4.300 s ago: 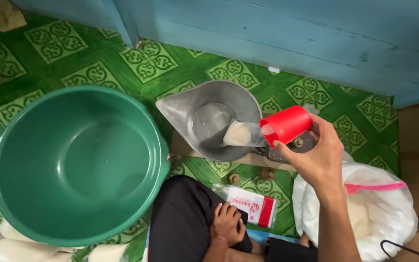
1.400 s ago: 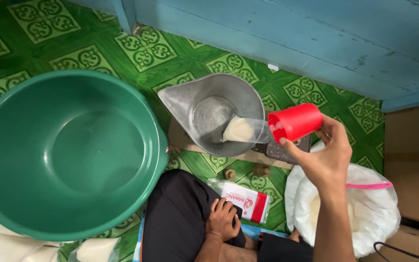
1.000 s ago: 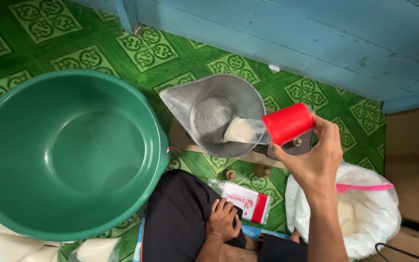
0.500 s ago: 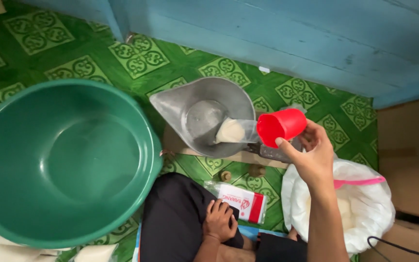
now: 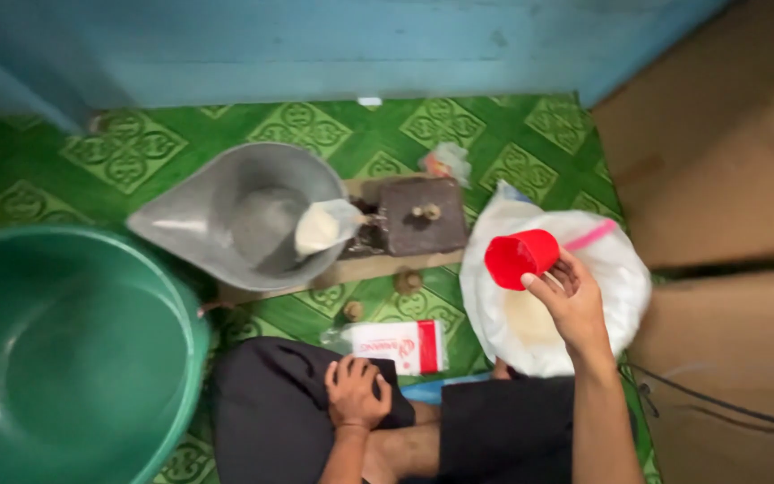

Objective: The person scoops flour from a white bag using a red cup and transfers it into a metal container on a mechanical scale, checking the weight.

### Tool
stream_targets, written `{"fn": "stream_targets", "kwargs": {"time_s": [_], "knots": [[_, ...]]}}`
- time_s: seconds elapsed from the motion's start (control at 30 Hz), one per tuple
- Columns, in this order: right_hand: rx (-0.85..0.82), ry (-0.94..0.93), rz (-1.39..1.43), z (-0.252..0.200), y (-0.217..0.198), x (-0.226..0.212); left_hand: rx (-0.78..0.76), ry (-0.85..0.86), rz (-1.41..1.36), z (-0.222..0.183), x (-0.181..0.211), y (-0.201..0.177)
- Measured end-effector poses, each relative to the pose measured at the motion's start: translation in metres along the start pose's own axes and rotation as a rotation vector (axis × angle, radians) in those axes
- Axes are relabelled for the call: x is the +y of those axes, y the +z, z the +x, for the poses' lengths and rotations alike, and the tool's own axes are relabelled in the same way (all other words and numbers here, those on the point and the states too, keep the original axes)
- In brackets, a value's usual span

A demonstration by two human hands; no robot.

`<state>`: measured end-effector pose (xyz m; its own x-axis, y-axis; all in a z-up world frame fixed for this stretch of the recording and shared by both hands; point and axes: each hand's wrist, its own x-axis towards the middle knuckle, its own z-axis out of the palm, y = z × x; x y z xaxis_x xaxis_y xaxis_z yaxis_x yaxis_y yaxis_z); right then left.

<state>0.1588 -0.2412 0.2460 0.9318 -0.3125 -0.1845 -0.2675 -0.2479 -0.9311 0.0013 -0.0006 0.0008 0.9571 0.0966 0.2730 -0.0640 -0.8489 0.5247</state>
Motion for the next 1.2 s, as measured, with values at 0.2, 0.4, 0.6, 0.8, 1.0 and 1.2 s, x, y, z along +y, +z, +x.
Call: {"fn": "stream_targets", "kwargs": {"time_s": [0.2, 0.4, 0.6, 0.8, 1.0, 1.2], "knots": [[0.542, -0.381, -0.548, -0.001, -0.078, 0.08, 0.037, 0.04, 0.116, 0.007, 0.012, -0.014], [0.353, -0.454, -0.885, 0.006, -0.083, 0.145, 0.043, 0.063, 0.188, 0.007, 0.017, -0.016], [0.212, -0.068, -0.666, 0.0, -0.065, 0.141, 0.031, 0.068, 0.216, 0.006, 0.02, -0.016], [0.352, -0.236, -0.712, 0.006, -0.077, 0.16, -0.021, 0.048, 0.267, 0.002, 0.016, -0.01], [0.091, -0.113, -0.605, 0.024, -0.091, 0.174, -0.026, 0.06, 0.313, 0.003, 0.016, -0.008], [0.37, -0.14, -0.725, 0.051, -0.119, 0.157, -0.055, 0.055, 0.319, 0.002, 0.017, -0.007]]}}
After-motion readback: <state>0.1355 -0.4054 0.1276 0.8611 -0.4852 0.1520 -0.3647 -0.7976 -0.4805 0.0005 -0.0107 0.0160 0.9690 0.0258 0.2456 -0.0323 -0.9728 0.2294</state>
